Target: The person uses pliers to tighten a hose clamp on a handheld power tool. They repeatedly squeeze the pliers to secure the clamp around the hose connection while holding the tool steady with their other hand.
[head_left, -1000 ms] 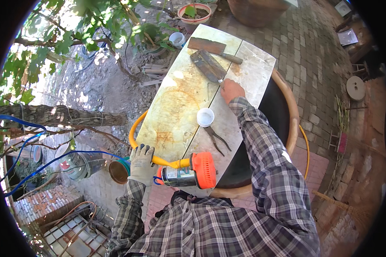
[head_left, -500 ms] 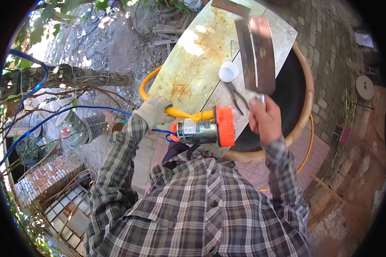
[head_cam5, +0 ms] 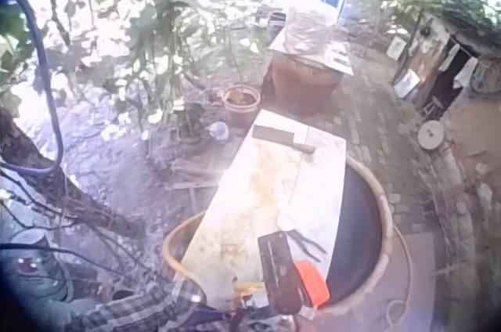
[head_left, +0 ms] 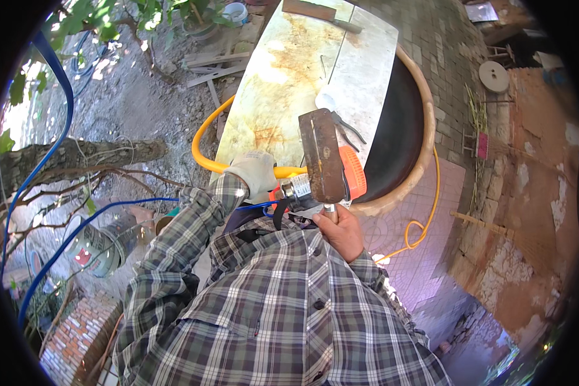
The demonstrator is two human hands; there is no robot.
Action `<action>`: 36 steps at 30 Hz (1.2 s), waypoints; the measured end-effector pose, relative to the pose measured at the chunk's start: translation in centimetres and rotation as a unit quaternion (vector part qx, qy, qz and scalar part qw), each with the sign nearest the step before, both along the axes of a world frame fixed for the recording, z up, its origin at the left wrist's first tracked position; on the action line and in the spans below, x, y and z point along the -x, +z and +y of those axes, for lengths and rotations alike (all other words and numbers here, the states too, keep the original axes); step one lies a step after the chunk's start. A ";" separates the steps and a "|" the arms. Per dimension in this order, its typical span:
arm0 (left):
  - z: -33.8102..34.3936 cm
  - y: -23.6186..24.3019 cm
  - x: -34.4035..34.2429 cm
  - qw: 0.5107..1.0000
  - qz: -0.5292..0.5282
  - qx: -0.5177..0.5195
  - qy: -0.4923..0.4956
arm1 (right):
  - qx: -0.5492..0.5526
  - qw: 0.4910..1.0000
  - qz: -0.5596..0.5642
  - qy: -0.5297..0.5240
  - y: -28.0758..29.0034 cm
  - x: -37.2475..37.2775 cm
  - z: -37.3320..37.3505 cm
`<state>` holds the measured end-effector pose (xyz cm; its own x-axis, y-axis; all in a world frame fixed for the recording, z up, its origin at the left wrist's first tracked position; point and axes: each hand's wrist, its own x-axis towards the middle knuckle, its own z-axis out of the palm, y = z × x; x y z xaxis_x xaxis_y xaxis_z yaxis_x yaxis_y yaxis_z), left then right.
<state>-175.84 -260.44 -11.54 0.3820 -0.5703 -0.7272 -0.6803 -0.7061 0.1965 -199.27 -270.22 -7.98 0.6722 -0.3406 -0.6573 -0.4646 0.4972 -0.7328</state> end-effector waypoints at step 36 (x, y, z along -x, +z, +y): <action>1.2 0.6 0.0 0.998 0.015 0.039 0.053 | 0.379 0.907 0.117 0.144 -0.5 -1.8 4.3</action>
